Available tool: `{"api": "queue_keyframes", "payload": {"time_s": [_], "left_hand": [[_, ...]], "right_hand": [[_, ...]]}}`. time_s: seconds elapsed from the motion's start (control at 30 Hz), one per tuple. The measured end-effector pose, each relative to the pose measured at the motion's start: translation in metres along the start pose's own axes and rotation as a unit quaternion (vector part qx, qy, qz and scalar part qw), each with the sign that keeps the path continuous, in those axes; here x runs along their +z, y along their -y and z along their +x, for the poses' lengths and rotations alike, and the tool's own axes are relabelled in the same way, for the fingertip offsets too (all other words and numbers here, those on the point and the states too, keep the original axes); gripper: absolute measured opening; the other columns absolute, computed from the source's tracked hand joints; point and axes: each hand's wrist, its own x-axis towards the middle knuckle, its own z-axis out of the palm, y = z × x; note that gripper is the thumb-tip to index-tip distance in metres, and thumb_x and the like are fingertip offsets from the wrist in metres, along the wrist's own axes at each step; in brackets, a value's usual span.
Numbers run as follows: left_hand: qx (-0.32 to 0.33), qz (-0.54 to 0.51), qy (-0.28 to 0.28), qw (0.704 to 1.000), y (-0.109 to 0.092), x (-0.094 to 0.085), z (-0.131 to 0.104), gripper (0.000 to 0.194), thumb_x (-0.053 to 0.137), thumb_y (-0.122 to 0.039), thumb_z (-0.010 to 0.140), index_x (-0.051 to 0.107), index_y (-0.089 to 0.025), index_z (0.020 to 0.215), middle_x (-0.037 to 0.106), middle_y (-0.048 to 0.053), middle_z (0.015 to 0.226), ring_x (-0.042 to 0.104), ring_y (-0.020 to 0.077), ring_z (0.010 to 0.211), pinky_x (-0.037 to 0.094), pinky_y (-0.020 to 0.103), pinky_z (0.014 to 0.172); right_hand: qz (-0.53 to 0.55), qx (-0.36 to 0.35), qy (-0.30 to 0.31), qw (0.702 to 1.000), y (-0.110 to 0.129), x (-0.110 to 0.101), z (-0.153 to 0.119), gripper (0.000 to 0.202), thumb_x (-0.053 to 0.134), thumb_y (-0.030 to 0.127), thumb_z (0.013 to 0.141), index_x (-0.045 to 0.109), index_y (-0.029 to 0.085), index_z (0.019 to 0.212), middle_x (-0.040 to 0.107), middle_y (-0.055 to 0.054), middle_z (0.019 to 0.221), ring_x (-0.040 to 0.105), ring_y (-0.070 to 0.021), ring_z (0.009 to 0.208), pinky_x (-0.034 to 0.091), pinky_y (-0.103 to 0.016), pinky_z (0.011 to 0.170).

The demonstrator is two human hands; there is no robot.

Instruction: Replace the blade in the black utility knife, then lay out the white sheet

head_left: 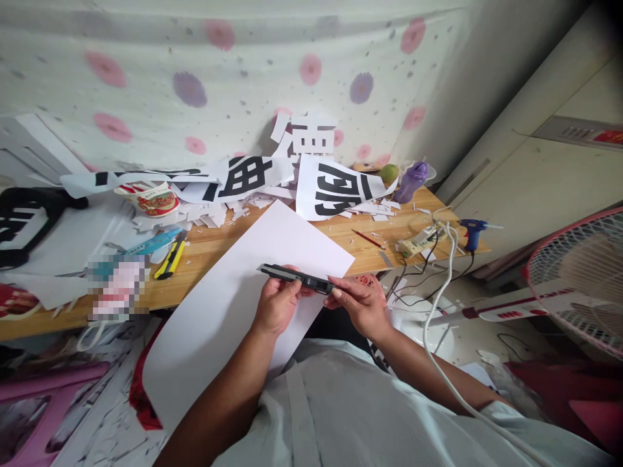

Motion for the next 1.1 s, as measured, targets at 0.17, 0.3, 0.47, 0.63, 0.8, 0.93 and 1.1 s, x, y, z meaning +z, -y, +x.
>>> {"api": "queue_keyframes", "payload": {"time_s": [0.17, 0.3, 0.47, 0.63, 0.8, 0.93, 1.1], "left_hand": [[-0.007, 0.005, 0.021, 1.000, -0.002, -0.001, -0.001, 0.034, 0.091, -0.031, 0.086, 0.069, -0.021, 0.110, 0.074, 0.003, 0.098, 0.076, 0.0223, 0.088, 0.064, 0.041, 0.082], [-0.028, -0.001, 0.039, 0.999, -0.005, -0.002, -0.001, 0.033, 0.090, -0.031, 0.086, 0.069, -0.020, 0.109, 0.076, 0.004, 0.098, 0.077, 0.0223, 0.088, 0.064, 0.038, 0.080], [-0.062, -0.014, 0.070, 0.996, -0.002, -0.004, -0.001, 0.031, 0.086, -0.033, 0.090, 0.069, -0.020, 0.111, 0.082, 0.010, 0.108, 0.080, 0.0264, 0.089, 0.064, 0.042, 0.081], [-0.056, -0.029, 0.072, 0.995, 0.002, -0.005, 0.000, 0.038, 0.091, -0.038, 0.085, 0.071, -0.023, 0.113, 0.083, 0.009, 0.108, 0.079, 0.0261, 0.088, 0.064, 0.040, 0.075], [-0.054, -0.031, 0.086, 0.994, -0.001, 0.002, 0.000, 0.041, 0.095, -0.045, 0.080, 0.072, -0.022, 0.105, 0.081, 0.006, 0.098, 0.076, 0.0240, 0.079, 0.061, 0.037, 0.068], [-0.048, -0.027, 0.088, 0.995, -0.003, 0.008, -0.002, 0.043, 0.096, -0.045, 0.079, 0.071, -0.022, 0.105, 0.080, 0.006, 0.097, 0.076, 0.0240, 0.078, 0.061, 0.037, 0.066], [-0.034, -0.034, 0.088, 0.995, 0.000, 0.007, -0.004, 0.043, 0.095, -0.046, 0.081, 0.070, -0.023, 0.107, 0.081, 0.006, 0.100, 0.076, 0.0254, 0.077, 0.062, 0.041, 0.067]], "right_hand": [[0.043, 0.047, 0.013, 0.998, 0.005, -0.002, 0.002, 0.043, 0.098, 0.047, 0.076, 0.087, 0.025, 0.112, 0.082, -0.004, 0.084, 0.080, -0.0230, 0.073, 0.070, -0.038, 0.067], [0.085, 0.113, 0.064, 0.988, 0.007, -0.005, 0.006, 0.042, 0.101, 0.043, 0.074, 0.087, 0.022, 0.107, 0.083, -0.006, 0.091, 0.082, -0.0238, 0.081, 0.071, -0.035, 0.070], [0.109, 0.113, 0.103, 0.982, 0.001, -0.011, 0.011, 0.043, 0.101, 0.038, 0.074, 0.086, 0.026, 0.113, 0.084, -0.005, 0.094, 0.083, -0.0231, 0.084, 0.070, -0.033, 0.070], [0.086, 0.094, 0.134, 0.983, -0.004, -0.011, 0.013, 0.038, 0.100, 0.040, 0.075, 0.088, 0.023, 0.108, 0.085, -0.006, 0.093, 0.082, -0.0231, 0.082, 0.070, -0.036, 0.073], [0.088, 0.089, 0.115, 0.985, -0.008, -0.008, 0.009, 0.038, 0.101, 0.043, 0.072, 0.089, 0.026, 0.104, 0.086, -0.006, 0.094, 0.081, -0.0239, 0.082, 0.070, -0.036, 0.070], [0.099, 0.075, 0.109, 0.986, -0.008, -0.006, 0.009, 0.036, 0.102, 0.043, 0.070, 0.090, 0.027, 0.100, 0.086, -0.006, 0.092, 0.080, -0.0225, 0.074, 0.070, -0.036, 0.067], [0.102, 0.069, 0.096, 0.988, -0.005, -0.001, 0.010, 0.036, 0.104, 0.044, 0.067, 0.090, 0.027, 0.096, 0.085, -0.007, 0.087, 0.079, -0.0221, 0.070, 0.070, -0.037, 0.067]]}}
